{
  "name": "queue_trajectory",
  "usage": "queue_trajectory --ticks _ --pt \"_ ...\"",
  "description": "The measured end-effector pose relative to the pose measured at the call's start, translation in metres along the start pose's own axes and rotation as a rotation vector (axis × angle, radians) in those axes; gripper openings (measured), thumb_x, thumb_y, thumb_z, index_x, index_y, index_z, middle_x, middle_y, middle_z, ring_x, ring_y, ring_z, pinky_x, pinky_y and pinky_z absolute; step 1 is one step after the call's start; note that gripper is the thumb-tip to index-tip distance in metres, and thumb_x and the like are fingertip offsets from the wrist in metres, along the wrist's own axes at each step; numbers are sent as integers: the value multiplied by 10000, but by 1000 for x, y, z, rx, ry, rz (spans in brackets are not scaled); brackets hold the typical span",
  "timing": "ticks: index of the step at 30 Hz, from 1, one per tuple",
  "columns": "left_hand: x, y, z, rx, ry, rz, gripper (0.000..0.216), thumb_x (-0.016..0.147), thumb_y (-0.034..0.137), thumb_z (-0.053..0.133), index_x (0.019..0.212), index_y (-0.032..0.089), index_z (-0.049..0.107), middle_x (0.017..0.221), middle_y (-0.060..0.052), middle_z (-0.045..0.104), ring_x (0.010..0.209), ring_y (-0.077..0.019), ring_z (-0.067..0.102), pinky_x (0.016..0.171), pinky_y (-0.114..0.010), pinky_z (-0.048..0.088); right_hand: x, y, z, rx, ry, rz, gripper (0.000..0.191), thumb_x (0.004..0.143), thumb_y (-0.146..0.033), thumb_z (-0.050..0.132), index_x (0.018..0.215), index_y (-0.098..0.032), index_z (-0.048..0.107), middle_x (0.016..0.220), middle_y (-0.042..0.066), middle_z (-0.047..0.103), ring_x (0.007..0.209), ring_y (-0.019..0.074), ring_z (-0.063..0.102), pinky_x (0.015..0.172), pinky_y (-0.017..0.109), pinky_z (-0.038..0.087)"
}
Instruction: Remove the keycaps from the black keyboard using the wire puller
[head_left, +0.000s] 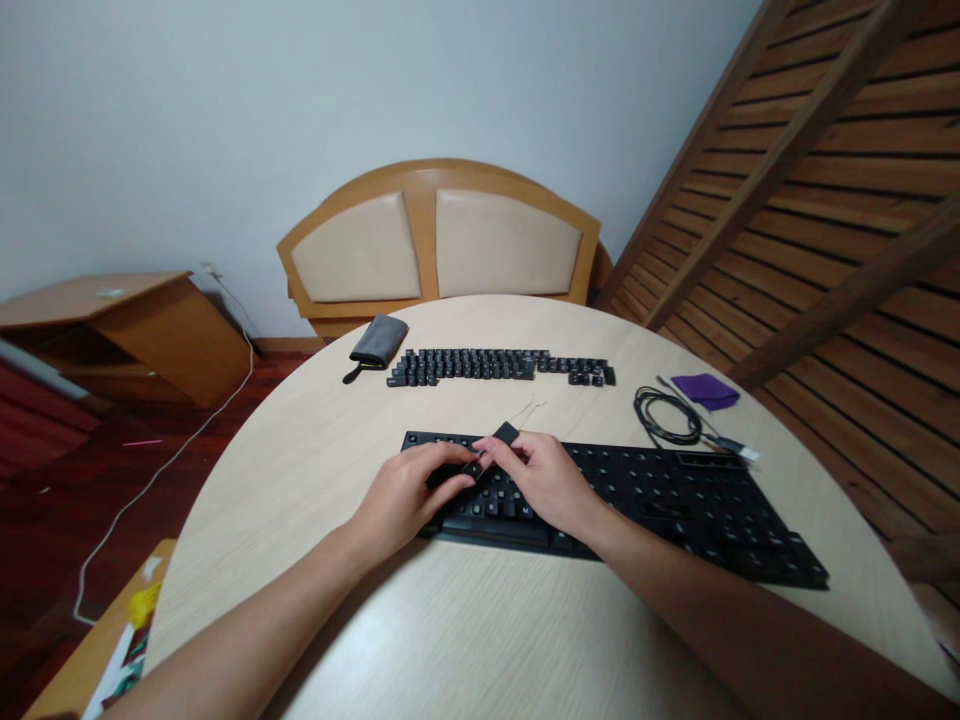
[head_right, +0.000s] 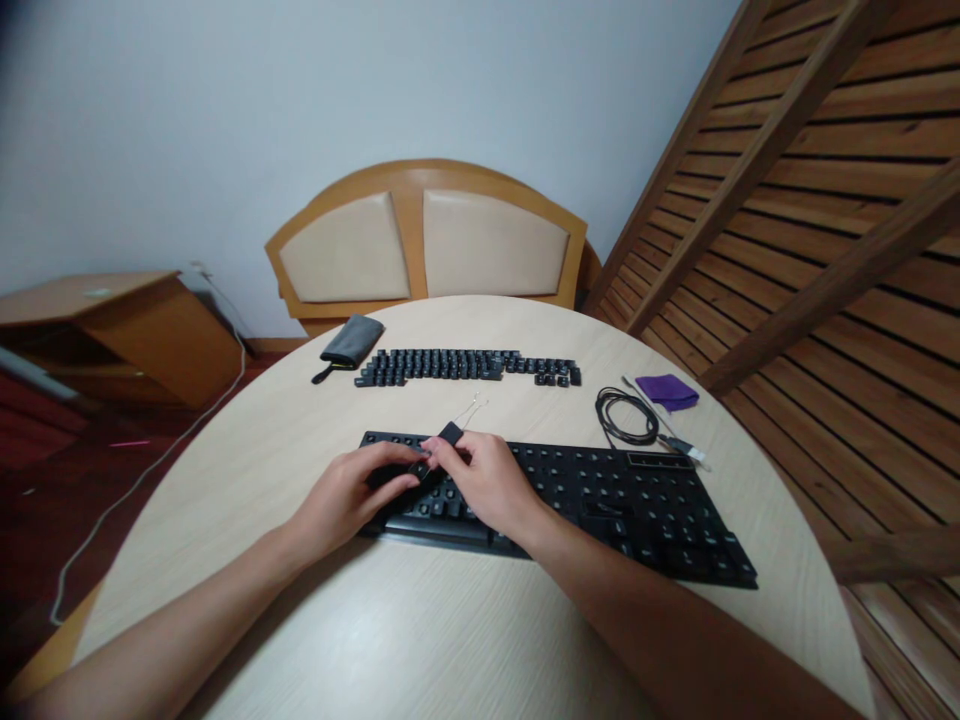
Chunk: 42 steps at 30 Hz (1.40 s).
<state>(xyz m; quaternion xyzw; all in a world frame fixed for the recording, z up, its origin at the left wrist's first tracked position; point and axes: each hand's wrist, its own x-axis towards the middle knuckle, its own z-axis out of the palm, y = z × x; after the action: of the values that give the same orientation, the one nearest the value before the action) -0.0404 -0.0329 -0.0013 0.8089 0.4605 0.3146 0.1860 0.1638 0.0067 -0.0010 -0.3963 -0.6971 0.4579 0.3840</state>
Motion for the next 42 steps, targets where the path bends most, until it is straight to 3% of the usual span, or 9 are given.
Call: queue_trajectory --ticks 3,16,26,32,37,42 --pt "0 -1 -1 4 -6 9 172 944 300 618 1097 228 648 1066 -43 736 966 -199 693 874 -361 556 0 1 0 9 10 6 390 908 -473 544 717 -179 716 832 80 766 918 235 713 847 334 523" --pt "3 4 -4 22 -82 157 182 980 244 560 1133 230 657 1093 -44 714 1018 -179 647 893 -322 529 1 4 1 52 -13 13 372 921 -456 536 737 -180 704 953 91 763 969 227 705 899 354 513" --pt "3 3 -3 143 -23 239 177 980 249 554 1120 236 662 1089 -62 651 968 -181 640 809 -315 550 1 5 1 71 -42 6 341 913 -437 559 762 -168 704 818 55 751 803 192 694 780 296 517" --pt "2 6 -6 254 -45 387 145 984 221 549 1088 227 649 1048 -37 689 900 -165 651 764 -301 542 1 5 2 101 -46 -3 389 914 -458 552 676 -176 673 756 49 733 775 183 688 792 291 517" --pt "9 5 -11 194 92 366 160 967 193 578 1115 208 636 1059 -54 696 940 -158 658 809 -286 546 2 5 2 100 -27 5 401 907 -483 550 694 -171 683 761 61 739 772 197 694 765 307 522" --pt "46 -14 -29 228 287 262 122 943 245 618 1048 197 657 1005 -60 716 922 -186 654 838 -329 537 2 1 2 81 -15 9 414 906 -486 545 692 -162 689 773 77 744 764 200 691 789 323 510"
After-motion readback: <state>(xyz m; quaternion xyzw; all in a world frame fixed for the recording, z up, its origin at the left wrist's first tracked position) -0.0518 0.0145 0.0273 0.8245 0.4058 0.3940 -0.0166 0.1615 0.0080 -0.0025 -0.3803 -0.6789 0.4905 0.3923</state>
